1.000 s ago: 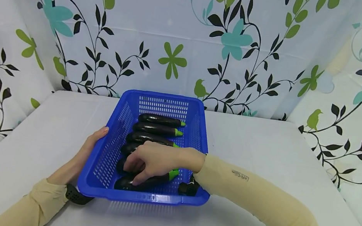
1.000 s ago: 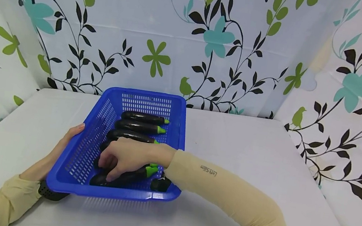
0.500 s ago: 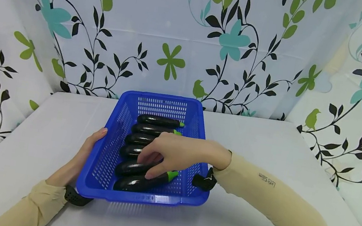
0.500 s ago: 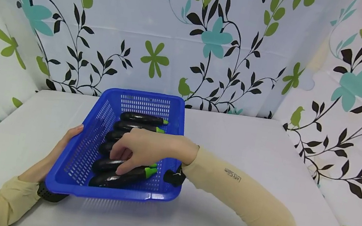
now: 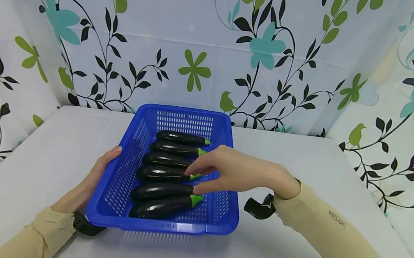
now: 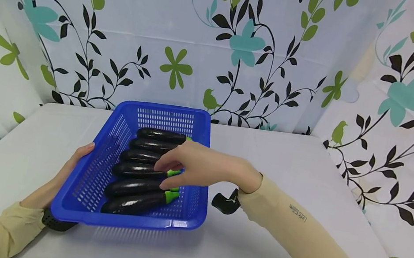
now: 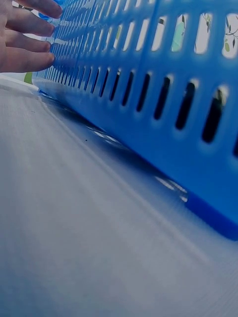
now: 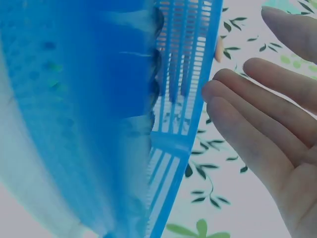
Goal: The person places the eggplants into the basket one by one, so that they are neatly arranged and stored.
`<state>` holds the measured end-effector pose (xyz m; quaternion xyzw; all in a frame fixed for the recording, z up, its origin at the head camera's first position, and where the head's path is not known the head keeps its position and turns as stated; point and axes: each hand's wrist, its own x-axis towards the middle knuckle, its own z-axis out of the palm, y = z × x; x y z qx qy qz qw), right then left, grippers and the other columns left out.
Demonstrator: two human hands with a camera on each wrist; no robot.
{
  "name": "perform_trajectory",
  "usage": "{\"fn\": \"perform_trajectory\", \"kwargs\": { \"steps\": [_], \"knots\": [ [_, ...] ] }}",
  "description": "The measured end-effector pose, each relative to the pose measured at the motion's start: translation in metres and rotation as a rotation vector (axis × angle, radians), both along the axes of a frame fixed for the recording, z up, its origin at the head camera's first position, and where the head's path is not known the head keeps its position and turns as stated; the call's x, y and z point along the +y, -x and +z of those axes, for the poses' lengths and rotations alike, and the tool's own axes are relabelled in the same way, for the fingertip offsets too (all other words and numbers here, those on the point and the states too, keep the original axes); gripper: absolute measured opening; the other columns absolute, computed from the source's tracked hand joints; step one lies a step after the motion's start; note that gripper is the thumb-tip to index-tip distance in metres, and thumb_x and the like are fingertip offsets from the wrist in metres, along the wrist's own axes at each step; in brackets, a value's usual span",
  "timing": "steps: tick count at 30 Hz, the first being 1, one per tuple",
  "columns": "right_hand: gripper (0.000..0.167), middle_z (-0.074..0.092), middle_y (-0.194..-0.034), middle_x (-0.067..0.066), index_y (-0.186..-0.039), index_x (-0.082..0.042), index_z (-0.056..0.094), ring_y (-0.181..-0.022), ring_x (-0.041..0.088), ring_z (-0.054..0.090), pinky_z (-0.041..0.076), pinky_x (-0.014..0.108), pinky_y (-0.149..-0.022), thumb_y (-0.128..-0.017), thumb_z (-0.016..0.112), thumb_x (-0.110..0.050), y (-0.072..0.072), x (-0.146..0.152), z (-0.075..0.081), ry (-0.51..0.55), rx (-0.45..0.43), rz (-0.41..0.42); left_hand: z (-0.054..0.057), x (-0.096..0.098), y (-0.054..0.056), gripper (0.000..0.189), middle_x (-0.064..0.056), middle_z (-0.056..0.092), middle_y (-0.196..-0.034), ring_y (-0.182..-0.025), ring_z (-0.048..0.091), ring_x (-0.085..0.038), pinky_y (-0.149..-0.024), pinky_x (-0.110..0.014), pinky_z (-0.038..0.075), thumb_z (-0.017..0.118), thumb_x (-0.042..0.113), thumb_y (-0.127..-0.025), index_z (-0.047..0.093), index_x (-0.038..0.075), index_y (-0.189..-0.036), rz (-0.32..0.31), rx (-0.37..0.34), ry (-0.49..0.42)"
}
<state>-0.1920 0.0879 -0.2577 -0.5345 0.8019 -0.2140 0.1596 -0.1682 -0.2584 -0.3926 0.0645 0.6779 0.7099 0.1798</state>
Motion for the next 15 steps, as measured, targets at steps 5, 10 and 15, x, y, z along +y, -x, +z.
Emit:
{"fn": "perform_trajectory", "kwargs": {
  "steps": [5,10,15],
  "knots": [
    [0.039,0.069,-0.123,-0.004,-0.129,-0.013,0.067,-0.111,0.006,0.065,0.052,0.024,-0.094,-0.093,0.073,-0.027,0.0,0.024,-0.006,0.06,-0.014,-0.074,0.0,0.001,0.0,0.073,-0.018,0.012,-0.163,-0.138,0.031,-0.044,-0.097,-0.056,0.044,0.018,0.067,-0.097,-0.003,0.037,-0.16,-0.01,0.016,-0.008],
    [0.038,0.069,-0.125,-0.003,-0.13,-0.014,0.066,-0.114,0.012,0.065,0.053,0.033,-0.095,-0.094,0.072,-0.025,0.0,0.052,-0.015,0.149,0.003,-0.147,-0.001,0.0,0.001,0.072,-0.017,0.014,-0.162,-0.135,0.036,-0.039,-0.097,-0.053,0.044,0.018,0.066,-0.098,-0.002,0.037,-0.16,-0.008,0.03,-0.011],
    [0.038,0.069,-0.126,0.0,-0.129,-0.013,0.067,-0.118,0.016,0.064,0.053,0.032,-0.095,-0.094,0.072,-0.025,0.001,0.078,-0.022,0.207,0.054,-0.208,0.0,-0.001,0.0,0.072,-0.018,0.015,-0.161,-0.132,0.039,-0.036,-0.097,-0.052,0.045,0.018,0.067,-0.097,-0.002,0.037,-0.16,-0.004,0.035,-0.007]
  ]
}}
